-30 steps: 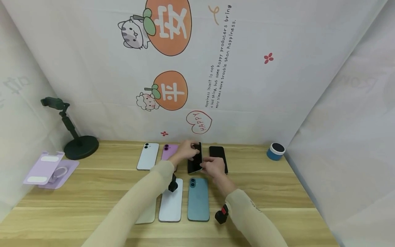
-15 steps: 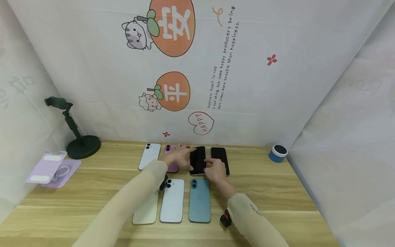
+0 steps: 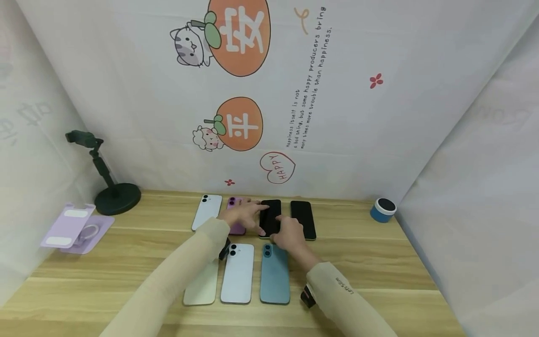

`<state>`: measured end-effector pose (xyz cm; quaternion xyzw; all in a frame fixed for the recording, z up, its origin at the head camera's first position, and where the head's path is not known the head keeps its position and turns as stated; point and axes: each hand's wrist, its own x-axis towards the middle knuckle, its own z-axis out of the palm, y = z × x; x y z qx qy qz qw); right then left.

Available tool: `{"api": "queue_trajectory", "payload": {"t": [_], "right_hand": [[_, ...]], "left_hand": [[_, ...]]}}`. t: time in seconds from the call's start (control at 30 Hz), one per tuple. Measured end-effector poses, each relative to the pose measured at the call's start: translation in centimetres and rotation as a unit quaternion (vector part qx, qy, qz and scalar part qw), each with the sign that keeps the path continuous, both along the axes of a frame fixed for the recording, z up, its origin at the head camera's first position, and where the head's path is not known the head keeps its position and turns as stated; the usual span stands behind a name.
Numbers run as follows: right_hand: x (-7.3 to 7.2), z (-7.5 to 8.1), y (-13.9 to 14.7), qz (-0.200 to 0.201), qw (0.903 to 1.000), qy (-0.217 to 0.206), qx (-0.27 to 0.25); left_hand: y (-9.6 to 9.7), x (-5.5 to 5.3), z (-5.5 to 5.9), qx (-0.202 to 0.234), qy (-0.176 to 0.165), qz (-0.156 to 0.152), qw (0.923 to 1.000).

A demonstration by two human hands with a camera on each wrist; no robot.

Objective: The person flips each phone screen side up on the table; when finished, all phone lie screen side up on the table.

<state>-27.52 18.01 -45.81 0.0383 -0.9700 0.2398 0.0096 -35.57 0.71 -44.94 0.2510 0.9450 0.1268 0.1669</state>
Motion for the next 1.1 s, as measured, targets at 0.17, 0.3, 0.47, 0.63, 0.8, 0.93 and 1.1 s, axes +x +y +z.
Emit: {"api": "queue_trajectory", "payload": {"t": [0.17, 0.3, 0.47, 0.63, 0.8, 0.93, 1.1], "right_hand": [[0.1, 0.1, -0.4, -0.004, 0.9995, -0.001, 0.032], [0.3, 0.2, -0.5, -0.002, 0.9991, -0.005, 0.042], [0.3, 0.1, -0.5, 0.016, 0.9978, 0.001, 0.064], [0.2, -0.4, -0.4, 0.074, 0.9913, 0.020, 0.107], [0.0, -1.1, -0.2, 0.102, 0.9839, 0.029, 0.144], [-0.4, -1.3, 0.1, 0.093, 0.9852, 0.020, 0.142], [-0.6, -1.1, 0.4, 0.090, 0.9855, 0.008, 0.143]], "left_hand": [[0.1, -0.1, -0.2, 0.000, -0.004, -0.004, 1.0000], [0.1, 0.0, -0.3, -0.003, -0.002, 0.005, 1.0000], [0.2, 0.3, -0.3, -0.008, 0.001, 0.009, 0.9999], [0.4, 0.5, -0.1, -0.011, -0.004, 0.020, 0.9997], [0.6, 0.5, -0.1, -0.010, -0.012, 0.029, 0.9995], [0.8, 0.4, -0.4, 0.000, -0.003, 0.020, 0.9998], [1.1, 0.3, -0.5, 0.021, -0.002, 0.014, 0.9997]]}}
